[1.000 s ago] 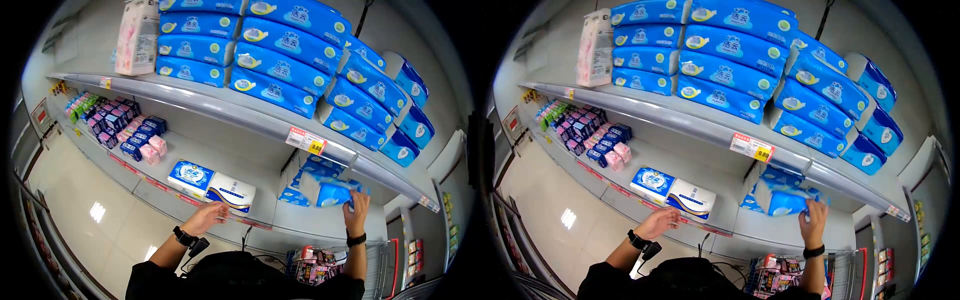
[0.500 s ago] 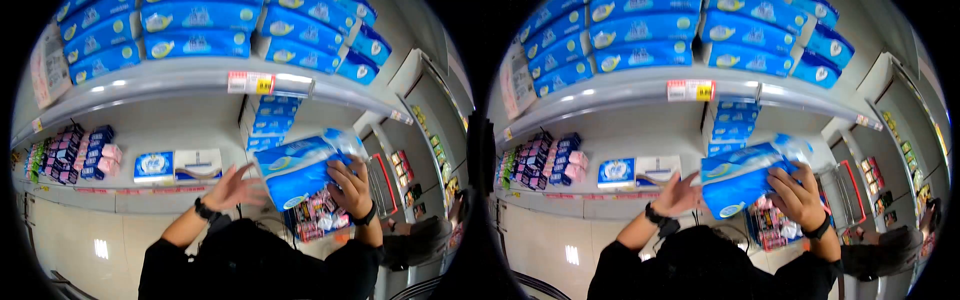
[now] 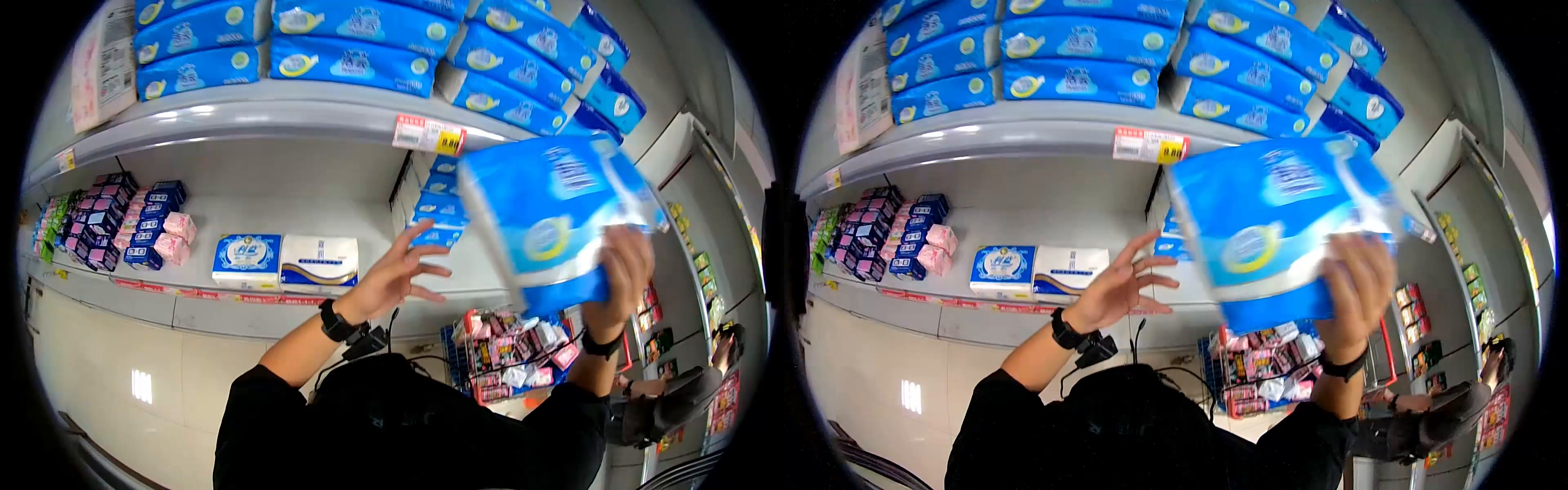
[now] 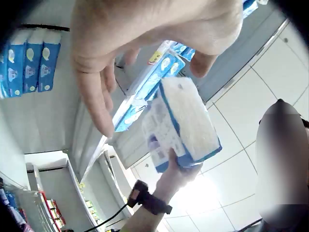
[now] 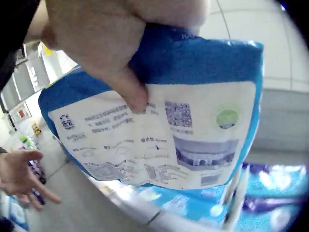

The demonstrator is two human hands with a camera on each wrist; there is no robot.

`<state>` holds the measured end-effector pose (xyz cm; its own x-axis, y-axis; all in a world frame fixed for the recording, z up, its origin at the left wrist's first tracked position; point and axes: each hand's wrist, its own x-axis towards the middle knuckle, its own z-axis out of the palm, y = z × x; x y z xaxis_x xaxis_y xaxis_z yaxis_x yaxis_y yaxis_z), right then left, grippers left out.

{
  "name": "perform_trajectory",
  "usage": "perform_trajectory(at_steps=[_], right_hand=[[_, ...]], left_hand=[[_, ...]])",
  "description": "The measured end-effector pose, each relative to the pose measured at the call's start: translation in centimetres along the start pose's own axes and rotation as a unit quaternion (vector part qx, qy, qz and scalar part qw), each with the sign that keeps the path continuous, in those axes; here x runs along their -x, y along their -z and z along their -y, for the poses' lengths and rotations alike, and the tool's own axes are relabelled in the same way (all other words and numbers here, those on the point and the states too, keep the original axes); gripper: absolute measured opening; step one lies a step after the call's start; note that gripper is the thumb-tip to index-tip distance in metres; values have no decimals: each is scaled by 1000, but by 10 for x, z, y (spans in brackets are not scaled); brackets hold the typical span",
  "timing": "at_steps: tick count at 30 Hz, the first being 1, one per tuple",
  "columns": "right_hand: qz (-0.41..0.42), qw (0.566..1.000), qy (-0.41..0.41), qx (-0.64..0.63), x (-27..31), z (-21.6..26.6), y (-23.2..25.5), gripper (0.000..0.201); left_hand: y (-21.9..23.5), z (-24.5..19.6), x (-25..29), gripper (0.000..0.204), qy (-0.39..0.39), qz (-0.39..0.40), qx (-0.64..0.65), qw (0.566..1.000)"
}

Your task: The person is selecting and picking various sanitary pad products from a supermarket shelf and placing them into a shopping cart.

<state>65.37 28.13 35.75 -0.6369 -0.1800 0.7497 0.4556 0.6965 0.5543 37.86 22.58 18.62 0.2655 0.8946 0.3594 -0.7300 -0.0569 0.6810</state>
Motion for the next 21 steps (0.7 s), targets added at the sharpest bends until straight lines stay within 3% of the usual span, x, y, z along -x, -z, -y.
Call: perform_trajectory(at_steps=[3, 5, 9, 11, 13, 15, 16, 18, 21], right_hand=[[-115, 985, -25, 128, -28, -33, 17, 38], [-195, 970, -29, 140, -55, -66, 11, 50], [-263, 949, -50, 164, -111, -132, -28, 58], [-257, 957, -61, 121, -143, -163, -62, 60], [-186, 977, -24, 105, -171, -191, -101, 60], [-70, 996, -45, -28, -182, -202, -147, 57], [-71, 996, -43, -32, -181, -199, -155, 57], [36, 969, -216, -111, -184, -194, -170, 56], [-13, 986, -132, -103, -171, -199, -176, 57]], left_hand=[[8, 7, 11, 69, 23, -15, -26, 999], [14, 10, 20, 62, 38, -7, -32, 999], [7, 4, 36, 58, 28, 2, -76, 997], [5, 4, 42, 56, 21, -9, -78, 997], [8, 7, 48, 43, 6, 7, -77, 997], [6, 11, 55, 43, -3, -7, -89, 996], [6, 12, 59, 42, -10, -18, -101, 995], [6, 10, 70, 42, -20, -31, -102, 994], [7, 12, 83, 49, -25, -74, -99, 992]])
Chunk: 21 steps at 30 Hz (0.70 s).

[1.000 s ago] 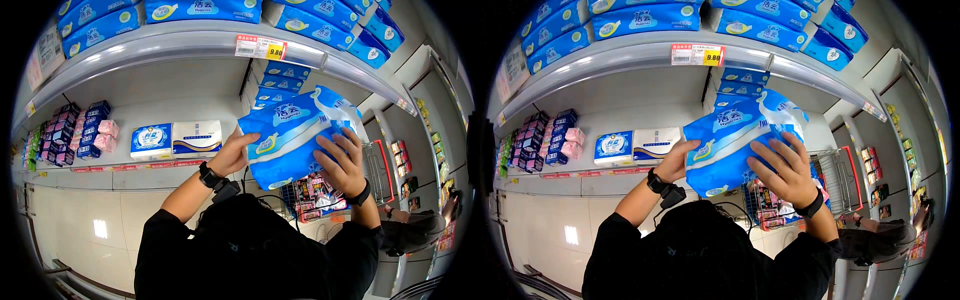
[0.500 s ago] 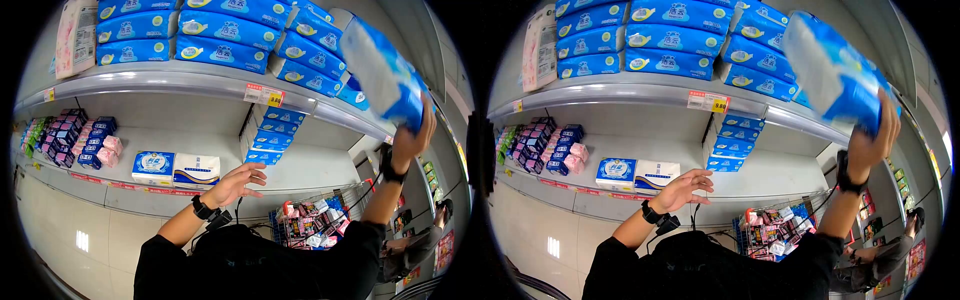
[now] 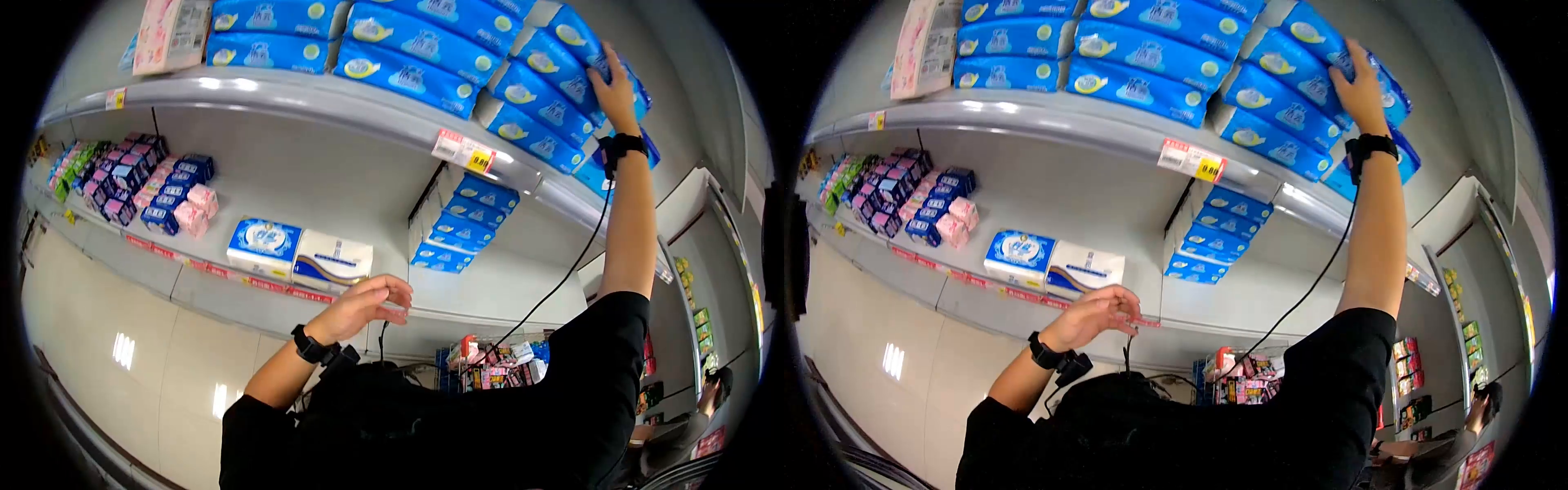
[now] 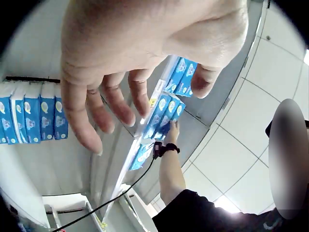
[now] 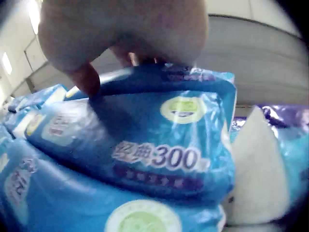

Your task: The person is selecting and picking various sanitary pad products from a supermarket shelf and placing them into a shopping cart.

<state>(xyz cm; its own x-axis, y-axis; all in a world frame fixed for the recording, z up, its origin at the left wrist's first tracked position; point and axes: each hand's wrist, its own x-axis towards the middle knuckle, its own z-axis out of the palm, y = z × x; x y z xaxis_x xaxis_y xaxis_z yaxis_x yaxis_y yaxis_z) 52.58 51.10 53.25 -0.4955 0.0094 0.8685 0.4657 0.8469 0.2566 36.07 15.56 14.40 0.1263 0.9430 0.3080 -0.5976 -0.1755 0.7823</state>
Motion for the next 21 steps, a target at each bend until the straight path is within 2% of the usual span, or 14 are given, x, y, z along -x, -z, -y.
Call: perform_trajectory(at_steps=[1, 2, 4, 6, 7, 8, 9, 10, 12, 14, 16, 18, 20, 21], right_hand=[[-72, 994, 72, 43, 4, -3, -5, 58], [-121, 992, 17, 30, 18, 25, 0, 52], [-201, 979, 30, -8, 47, 75, 11, 39], [-225, 960, 50, -160, 106, 123, -1, 27], [-169, 975, 52, -133, 145, 145, -11, 20], [-39, 982, 71, -172, 182, 172, -15, 20], [29, 953, 168, -251, 205, 183, -30, 21], [99, 944, 127, -288, 231, 193, -52, 23], [121, 947, 79, -287, 273, 171, -111, 29], [138, 981, -23, -134, 297, 117, -154, 46], [164, 984, -67, -15, 314, 62, -189, 56], [215, 967, -110, 82, 332, 16, -222, 69], [308, 922, -178, 155, 339, -1, -234, 74], [306, 924, -175, 148, 343, -10, -241, 74]], left_hand=[[2, 1, 2, 48, 5, -15, -8, 1000], [4, 3, 4, 48, 10, -30, -14, 999], [6, 4, 7, 46, 12, -57, -9, 998], [9, 7, 12, 43, 2, -71, -6, 997], [11, 8, 13, 39, 2, -90, 8, 996], [12, 9, 15, 36, -2, -107, 16, 994], [13, 11, 16, 35, -1, -130, 30, 991], [13, 12, 17, 35, -1, -139, 29, 990], [12, 12, 20, 38, 6, -168, 19, 986], [9, 15, 23, 40, 11, -184, 12, 983], [7, 18, 27, 38, -4, -216, 1, 976], [5, 20, 28, 34, -15, -238, 0, 971], [4, 25, 32, 32, -20, -274, 4, 961], [2, 28, 34, 31, -21, -292, 16, 956]])
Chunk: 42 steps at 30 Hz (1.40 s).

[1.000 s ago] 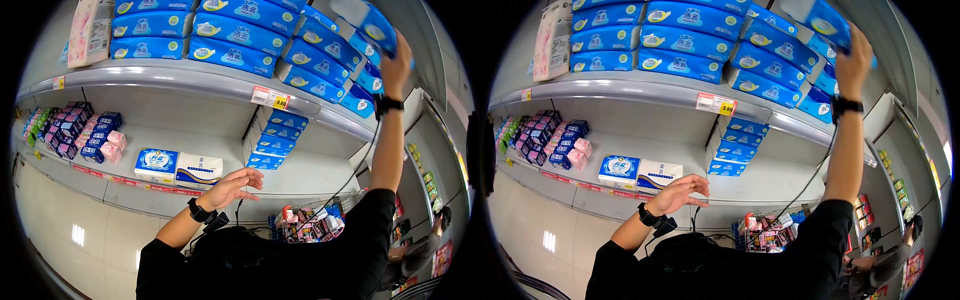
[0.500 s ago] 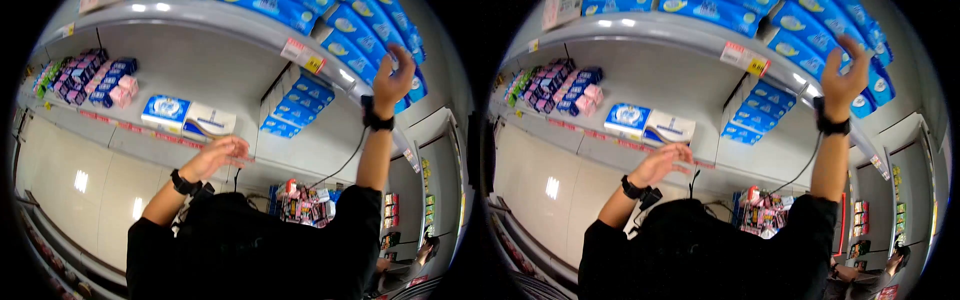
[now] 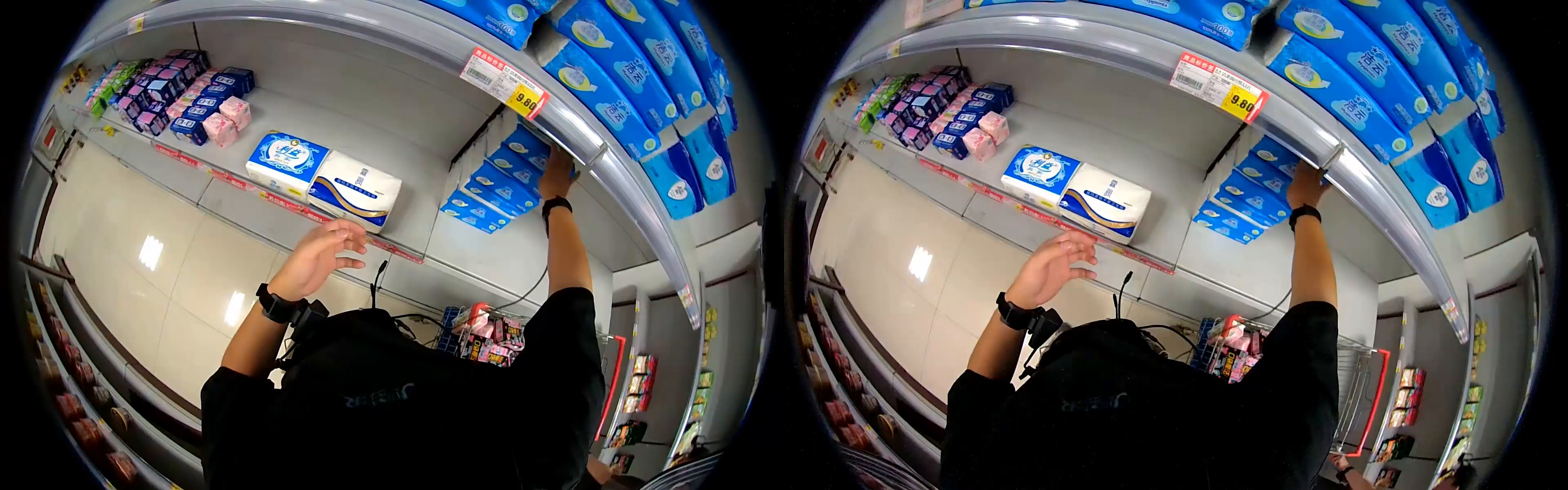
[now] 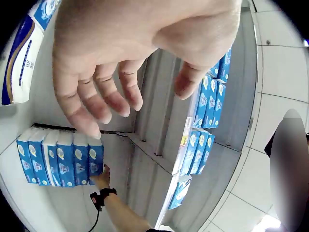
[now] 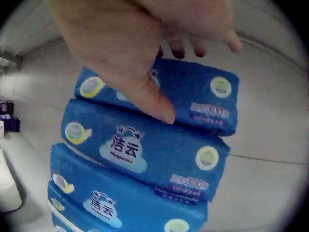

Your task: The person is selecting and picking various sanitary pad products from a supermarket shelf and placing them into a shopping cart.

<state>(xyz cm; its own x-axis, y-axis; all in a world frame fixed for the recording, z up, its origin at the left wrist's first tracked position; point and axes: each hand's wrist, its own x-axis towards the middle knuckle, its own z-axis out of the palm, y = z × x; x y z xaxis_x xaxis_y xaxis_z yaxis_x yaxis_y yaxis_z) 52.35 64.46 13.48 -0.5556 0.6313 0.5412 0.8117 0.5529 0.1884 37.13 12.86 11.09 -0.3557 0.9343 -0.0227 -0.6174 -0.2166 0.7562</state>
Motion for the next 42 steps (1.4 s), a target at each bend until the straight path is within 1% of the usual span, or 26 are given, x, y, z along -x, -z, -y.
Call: perform_trajectory(at_steps=[3, 6, 7, 9, 10, 11, 12, 13, 18, 19, 20, 21, 23, 25, 26, 27, 28, 29, 30, 31, 33, 36, 37, 39, 40, 42], right_hand=[[45, 998, -12, 38, -5, -13, -28, 73], [83, 995, -33, 44, -11, -8, -27, 65], [158, 984, -47, 65, -12, 4, -7, 61], [241, 969, -43, 5, -5, 30, 57, 58], [208, 974, -26, 84, -7, 30, 44, 34], [10, 992, 51, 116, -7, 3, -29, 37], [176, 982, 15, 65, -10, 23, 19, 38], [232, 970, 8, 71, -17, 20, 11, 37], [90, 996, -15, -3, -15, 15, -1, 35], [68, 998, -5, -15, -14, 14, 9, 35], [70, 989, -50, -123, -7, 27, 43, 48], [-50, 993, 14, -104, -9, 12, 7, 49], [34, 988, -23, -148, -3, 18, 30, 49], [59, 996, 5, -73, 8, 26, 52, 34], [-25, 996, 61, -61, 14, 24, 39, 31], [-102, 988, 84, -78, 23, 20, 27, 36], [36, 998, 30, -33, 19, 23, 21, 46], [-42, 997, 60, -17, 24, 20, 11, 53], [46, 996, 5, -71, 21, 17, 9, 64], [-21, 998, 21, -56, 23, 19, 22, 60], [11, 997, -6, -73, 20, 17, 29, 58], [21, 995, -5, -100, 37, 19, 80, 61], [21, 995, -7, -94, 38, 17, 78, 61], [-75, 996, 37, -26, 50, 9, 55, 65], [-31, 999, 24, -24, 49, 6, 39, 70], [-34, 999, -13, -7, 51, 7, 13, 72]], left_hand=[[0, 1, 8, 30, -9, -20, -12, 1000], [3, -4, 13, 29, -6, -33, -11, 999], [9, 4, 13, 27, -26, -40, 0, 999], [17, 10, 12, 26, -24, -49, 22, 998], [21, 10, 8, 27, -19, -40, 11, 999], [22, 11, 9, 27, -11, -37, 4, 999], [21, 10, 8, 27, 0, -42, 1, 999], [19, 7, 7, 27, 13, -49, 2, 999], [19, -2, 8, 27, 13, -53, -12, 998], [20, -3, 8, 27, 15, -46, -12, 999], [19, -5, 10, 26, 18, -56, -13, 998], [22, -4, 11, 26, 16, -52, -19, 998], [28, -3, 10, 28, 26, -72, -3, 997], [26, -4, 7, 26, 46, -68, -14, 997], [25, -3, 5, 26, 42, -61, -8, 997], [24, -4, 2, 25, 38, -53, -5, 998], [22, -5, 0, 25, 54, -39, -20, 998], [20, -4, -2, 24, 52, -32, -13, 998], [18, -2, -4, 23, 50, -26, -4, 998], [18, -2, -8, 23, 62, -13, -14, 998], [20, 1, -9, 19, 75, -19, 25, 997], [28, 5, -14, 19, 91, -9, 20, 996], [29, 6, -17, 20, 96, -7, 23, 995], [28, 9, -23, 20, 110, -2, 30, 994], [27, 11, -22, 20, 122, -4, 33, 992], [21, 10, -21, 21, 123, 5, 6, 992]])
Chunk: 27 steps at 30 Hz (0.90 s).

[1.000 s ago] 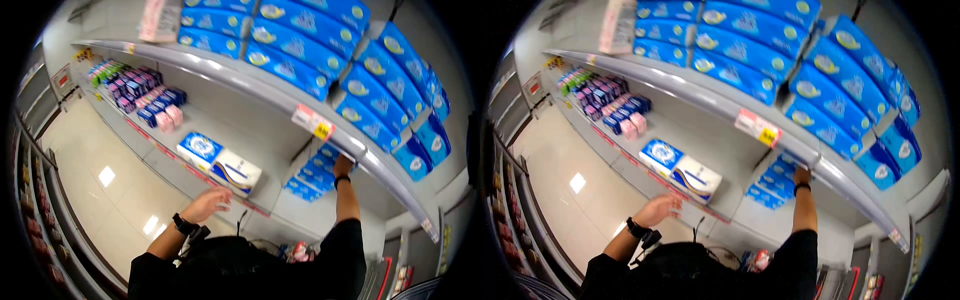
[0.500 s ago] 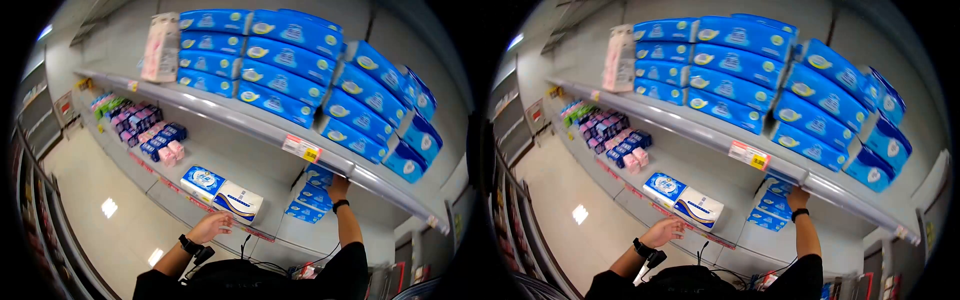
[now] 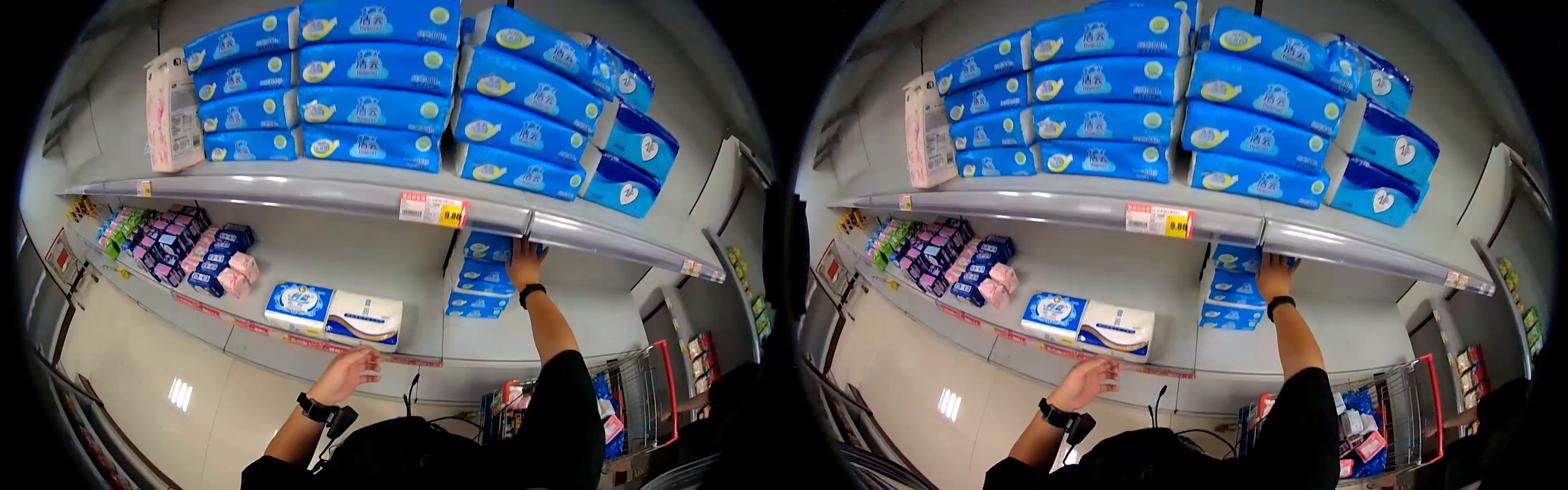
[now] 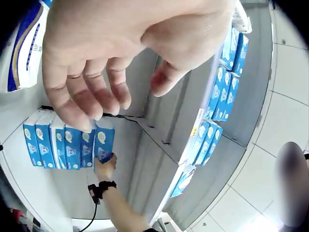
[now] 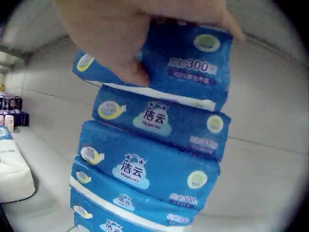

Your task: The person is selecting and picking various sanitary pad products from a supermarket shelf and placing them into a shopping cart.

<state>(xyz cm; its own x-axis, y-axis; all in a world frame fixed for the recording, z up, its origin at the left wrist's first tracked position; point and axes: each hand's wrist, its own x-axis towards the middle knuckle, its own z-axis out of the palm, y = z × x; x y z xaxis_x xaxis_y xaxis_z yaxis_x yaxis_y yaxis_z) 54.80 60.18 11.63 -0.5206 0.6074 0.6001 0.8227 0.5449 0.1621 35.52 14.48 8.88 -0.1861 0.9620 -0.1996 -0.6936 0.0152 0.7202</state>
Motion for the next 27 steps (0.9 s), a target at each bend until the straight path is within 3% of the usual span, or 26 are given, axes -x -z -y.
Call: perform_trajectory(at_steps=[3, 7, 10, 17, 19, 20, 21, 24, 27], right_hand=[[-14, 999, -46, 18, 3, 7, -19, 71], [-98, 994, -25, 47, -3, 9, -28, 66], [-64, 997, -39, 25, -11, 8, -19, 63], [-78, 993, -86, -26, -9, -9, 9, 66], [-217, 972, -9, -90, 6, -19, 18, 62], [-196, 969, 14, -148, 16, -20, 38, 58], [-241, 953, 68, -169, 25, -21, 49, 59], [-212, 928, 227, -206, 57, -4, 137, 49], [-166, 905, 251, -299, 84, 25, 225, 48]], left_hand=[[-2, 1, 6, 26, -20, -6, -1, 1000], [1, 7, 13, 22, -1, -44, 17, 999], [-10, 8, 19, 22, -14, -58, 3, 998], [-7, 16, 15, 24, -23, -77, 0, 997], [-7, 16, 13, 23, -15, -77, 9, 997], [-6, 14, 10, 23, -15, -75, 20, 997], [-2, 13, 6, 23, -32, -71, 24, 997], [11, 10, 2, 19, -24, -63, 38, 997], [25, -10, 1, 19, -35, -20, 7, 999]])
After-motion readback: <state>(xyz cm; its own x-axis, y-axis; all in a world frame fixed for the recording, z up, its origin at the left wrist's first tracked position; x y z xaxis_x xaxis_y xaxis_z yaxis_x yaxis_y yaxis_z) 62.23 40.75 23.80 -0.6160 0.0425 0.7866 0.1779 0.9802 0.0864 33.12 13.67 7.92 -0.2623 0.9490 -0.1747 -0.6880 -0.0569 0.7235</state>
